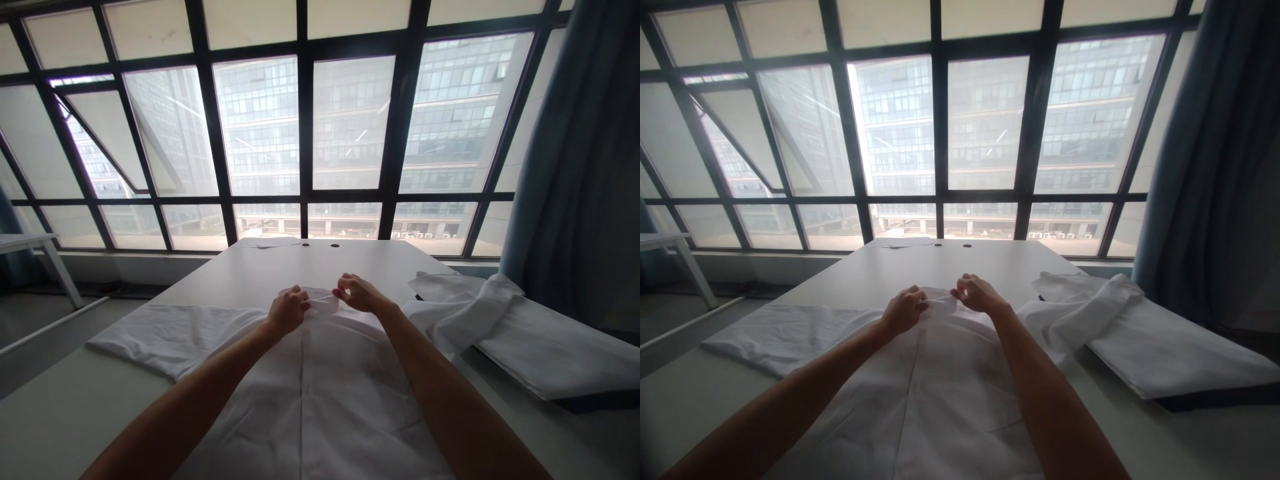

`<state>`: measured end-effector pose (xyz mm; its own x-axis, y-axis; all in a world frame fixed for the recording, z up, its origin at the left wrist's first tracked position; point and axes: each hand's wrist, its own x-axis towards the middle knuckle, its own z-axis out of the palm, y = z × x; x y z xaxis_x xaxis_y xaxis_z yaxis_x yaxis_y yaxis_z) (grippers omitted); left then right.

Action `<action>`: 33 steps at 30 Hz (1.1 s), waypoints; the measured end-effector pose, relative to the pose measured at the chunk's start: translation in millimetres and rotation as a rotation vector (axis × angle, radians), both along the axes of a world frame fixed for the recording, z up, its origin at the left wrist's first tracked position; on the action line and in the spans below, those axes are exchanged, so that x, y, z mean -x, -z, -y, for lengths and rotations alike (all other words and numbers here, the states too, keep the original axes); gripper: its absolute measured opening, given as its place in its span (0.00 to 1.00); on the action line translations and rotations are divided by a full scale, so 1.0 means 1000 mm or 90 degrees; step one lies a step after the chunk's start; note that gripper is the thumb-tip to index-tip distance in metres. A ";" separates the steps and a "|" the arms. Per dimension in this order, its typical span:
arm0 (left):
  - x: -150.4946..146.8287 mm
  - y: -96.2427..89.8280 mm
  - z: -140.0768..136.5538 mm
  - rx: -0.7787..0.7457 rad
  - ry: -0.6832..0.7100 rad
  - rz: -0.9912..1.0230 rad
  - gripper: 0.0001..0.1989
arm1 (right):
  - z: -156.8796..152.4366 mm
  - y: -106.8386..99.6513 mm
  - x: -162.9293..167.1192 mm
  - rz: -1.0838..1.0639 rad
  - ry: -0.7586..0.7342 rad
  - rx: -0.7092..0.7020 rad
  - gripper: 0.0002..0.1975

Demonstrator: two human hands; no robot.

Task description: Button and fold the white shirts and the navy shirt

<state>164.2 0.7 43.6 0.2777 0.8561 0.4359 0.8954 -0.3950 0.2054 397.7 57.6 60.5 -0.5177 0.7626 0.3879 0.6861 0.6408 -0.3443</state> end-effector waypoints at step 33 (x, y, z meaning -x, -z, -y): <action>0.006 -0.020 -0.015 -0.062 0.108 0.059 0.14 | 0.002 -0.004 0.010 -0.030 0.196 -0.093 0.16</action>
<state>158.7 15.9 63.8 0.3688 0.7530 0.5449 0.7937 -0.5602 0.2370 387.5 55.4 64.4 -0.2505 0.8151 0.5224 0.8407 0.4507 -0.3002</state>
